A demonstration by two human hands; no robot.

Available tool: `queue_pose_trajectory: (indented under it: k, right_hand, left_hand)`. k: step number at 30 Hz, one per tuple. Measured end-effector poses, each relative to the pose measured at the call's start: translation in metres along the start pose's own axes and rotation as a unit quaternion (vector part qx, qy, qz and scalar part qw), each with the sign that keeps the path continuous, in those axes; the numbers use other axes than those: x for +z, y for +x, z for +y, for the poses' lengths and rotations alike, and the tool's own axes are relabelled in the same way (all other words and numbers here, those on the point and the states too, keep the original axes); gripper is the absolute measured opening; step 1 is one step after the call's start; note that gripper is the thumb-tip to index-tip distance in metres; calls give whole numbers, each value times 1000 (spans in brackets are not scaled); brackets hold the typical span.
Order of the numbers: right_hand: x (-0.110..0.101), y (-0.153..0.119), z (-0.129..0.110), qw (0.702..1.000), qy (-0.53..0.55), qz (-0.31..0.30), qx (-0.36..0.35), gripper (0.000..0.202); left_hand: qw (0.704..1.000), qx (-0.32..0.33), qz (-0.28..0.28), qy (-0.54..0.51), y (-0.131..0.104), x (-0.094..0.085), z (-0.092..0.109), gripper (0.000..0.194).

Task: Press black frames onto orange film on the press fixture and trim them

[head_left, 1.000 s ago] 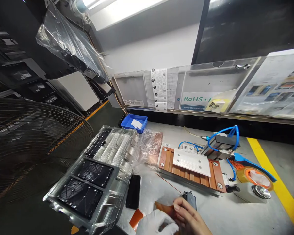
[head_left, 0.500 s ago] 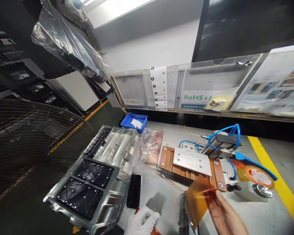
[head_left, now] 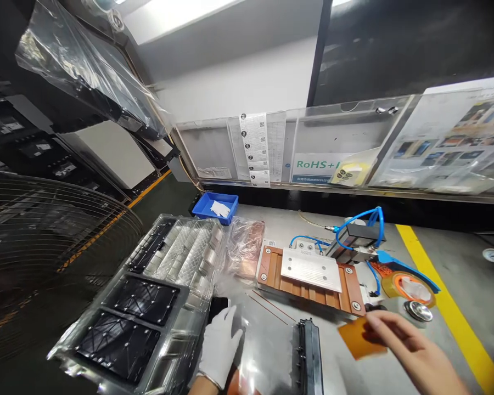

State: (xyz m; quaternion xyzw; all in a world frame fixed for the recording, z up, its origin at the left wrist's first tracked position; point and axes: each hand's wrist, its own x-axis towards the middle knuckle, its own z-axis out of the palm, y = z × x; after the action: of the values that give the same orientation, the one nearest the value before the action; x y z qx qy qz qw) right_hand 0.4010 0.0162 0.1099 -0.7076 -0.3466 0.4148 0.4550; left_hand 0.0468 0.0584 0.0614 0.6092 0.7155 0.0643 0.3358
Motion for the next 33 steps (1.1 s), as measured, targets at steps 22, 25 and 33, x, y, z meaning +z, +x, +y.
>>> queue_pose_trajectory:
  k: [22, 25, 33]
  right_hand:
    - [16, 0, 32, 954, 77, -270, 102, 61]
    - [-3, 12, 50, 970, 144, -136, 139, 56]
    - [-24, 72, 61, 973, 187, 57, 124, 61]
  left_hand:
    - [963, 87, -136, -217, 12, -19, 121, 22]
    - [958, 86, -130, -242, 30, -19, 121, 27]
    - [948, 79, -135, -278, 47, -10, 129, 31]
